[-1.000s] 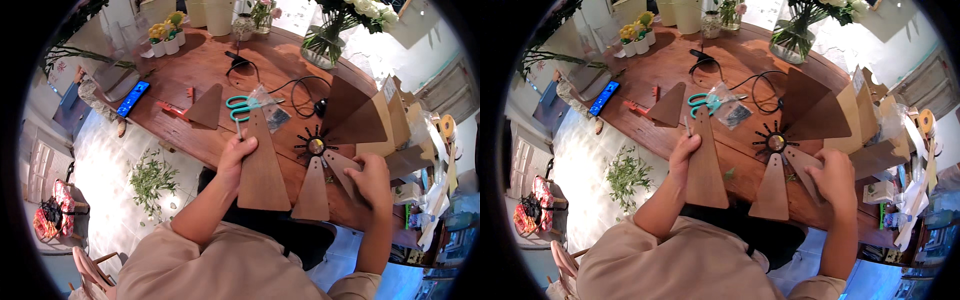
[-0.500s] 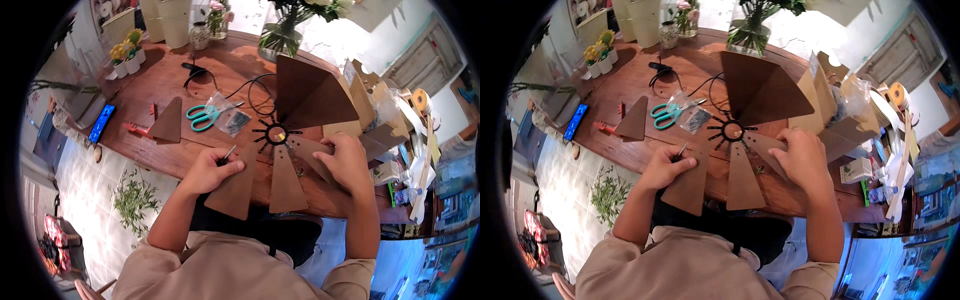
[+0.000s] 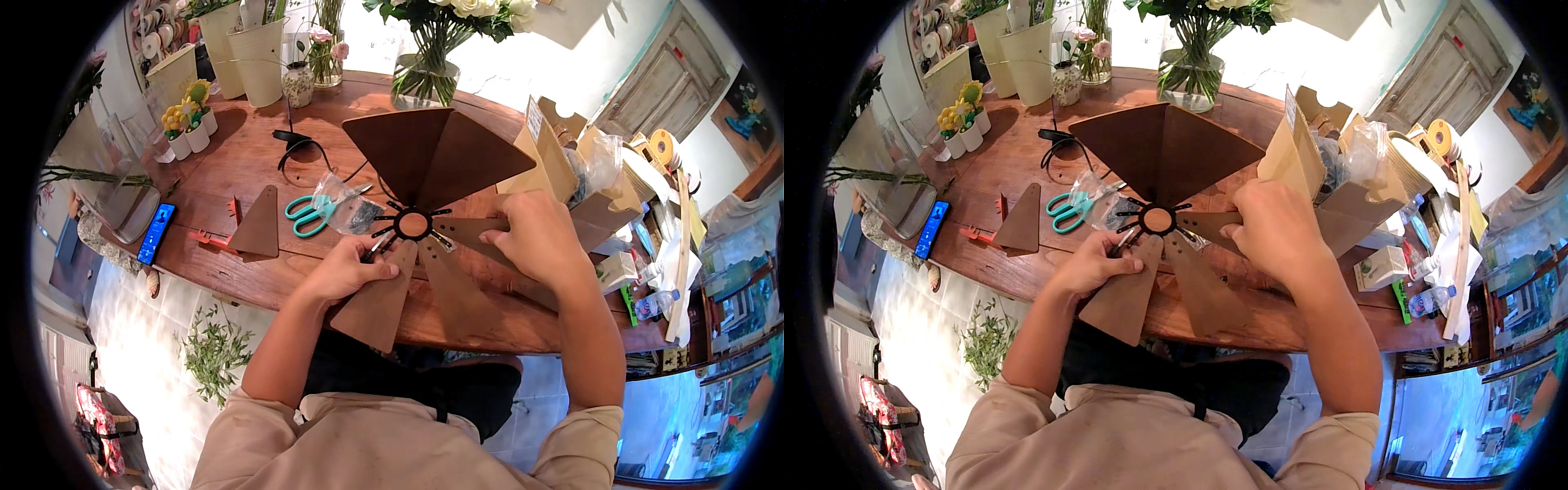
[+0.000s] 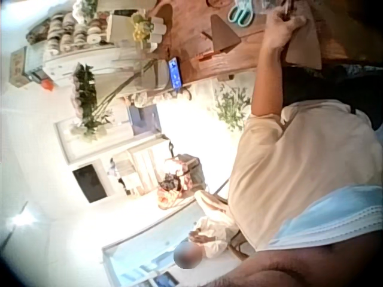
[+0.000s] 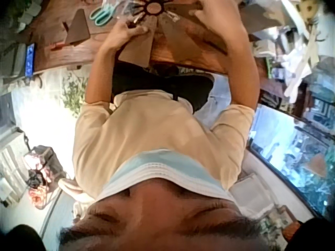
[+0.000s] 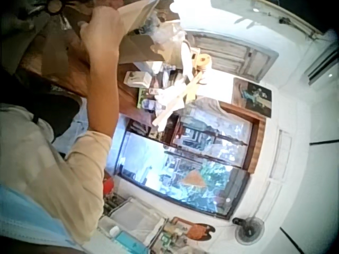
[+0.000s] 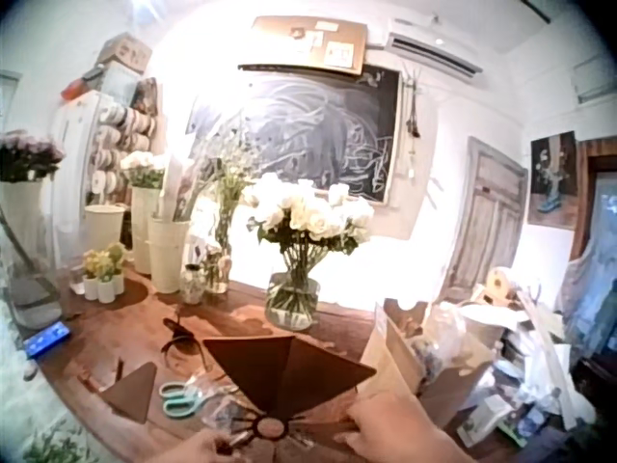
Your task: The person assembles a cardboard fan by attaching triangular blades to a central hub. They use a screwdriver to tighten screws into the hub, securing each blade one by one. The process involves aligning the blades and ensuring they are firmly attached to the central structure.
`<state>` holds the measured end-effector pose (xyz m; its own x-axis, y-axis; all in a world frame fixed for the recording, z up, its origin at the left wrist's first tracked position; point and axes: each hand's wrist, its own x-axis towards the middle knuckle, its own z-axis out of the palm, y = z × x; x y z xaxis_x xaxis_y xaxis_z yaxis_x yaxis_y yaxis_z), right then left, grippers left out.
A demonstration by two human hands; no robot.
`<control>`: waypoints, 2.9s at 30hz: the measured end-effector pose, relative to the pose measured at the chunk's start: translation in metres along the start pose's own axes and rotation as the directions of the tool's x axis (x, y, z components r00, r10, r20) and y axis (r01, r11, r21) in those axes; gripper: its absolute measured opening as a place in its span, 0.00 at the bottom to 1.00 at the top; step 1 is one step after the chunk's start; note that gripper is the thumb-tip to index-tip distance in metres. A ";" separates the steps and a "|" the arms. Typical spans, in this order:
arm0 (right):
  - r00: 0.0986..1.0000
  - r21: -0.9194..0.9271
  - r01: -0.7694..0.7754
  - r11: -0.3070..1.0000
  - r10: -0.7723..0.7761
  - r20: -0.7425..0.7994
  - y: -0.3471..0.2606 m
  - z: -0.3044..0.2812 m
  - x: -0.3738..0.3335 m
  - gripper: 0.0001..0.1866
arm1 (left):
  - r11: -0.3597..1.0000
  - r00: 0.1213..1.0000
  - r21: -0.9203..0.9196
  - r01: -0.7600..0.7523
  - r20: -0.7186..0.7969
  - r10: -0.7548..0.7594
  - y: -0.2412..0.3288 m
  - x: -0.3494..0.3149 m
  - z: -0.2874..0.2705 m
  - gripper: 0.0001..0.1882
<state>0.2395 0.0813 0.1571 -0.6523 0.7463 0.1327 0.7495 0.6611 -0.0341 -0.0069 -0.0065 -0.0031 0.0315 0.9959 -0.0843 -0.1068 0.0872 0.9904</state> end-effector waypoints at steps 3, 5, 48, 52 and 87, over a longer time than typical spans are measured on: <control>1.000 0.091 -0.019 0.996 0.017 0.025 0.005 -0.003 0.002 0.13 | 0.993 0.998 -0.116 0.016 0.059 -0.009 -0.006 0.007 0.008 0.17; 1.000 0.136 -0.002 0.991 0.001 0.010 0.008 -0.004 0.004 0.14 | 0.973 0.996 -0.213 0.091 -0.002 -0.094 -0.002 0.007 0.010 0.12; 0.874 0.861 -0.447 -0.242 -0.323 0.363 0.035 0.208 0.024 0.26 | 0.914 0.969 0.401 0.069 -0.243 0.034 -0.011 0.026 0.021 0.12; 0.859 0.877 -0.460 -0.142 -0.322 0.398 0.042 0.219 0.025 0.26 | 0.916 0.962 0.394 0.071 -0.268 0.040 -0.013 0.026 0.030 0.12; 0.877 0.874 -0.434 -0.219 -0.322 0.355 0.036 0.223 0.025 0.23 | 0.384 0.997 0.921 0.072 -0.078 0.002 0.043 0.097 -0.089 0.10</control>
<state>0.2250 0.1410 -0.0614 -0.8541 0.4691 -0.2245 0.0200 -0.4018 -0.9155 -0.0974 0.0960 0.0218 -0.0468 0.9948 -0.0903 0.8760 0.0843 0.4749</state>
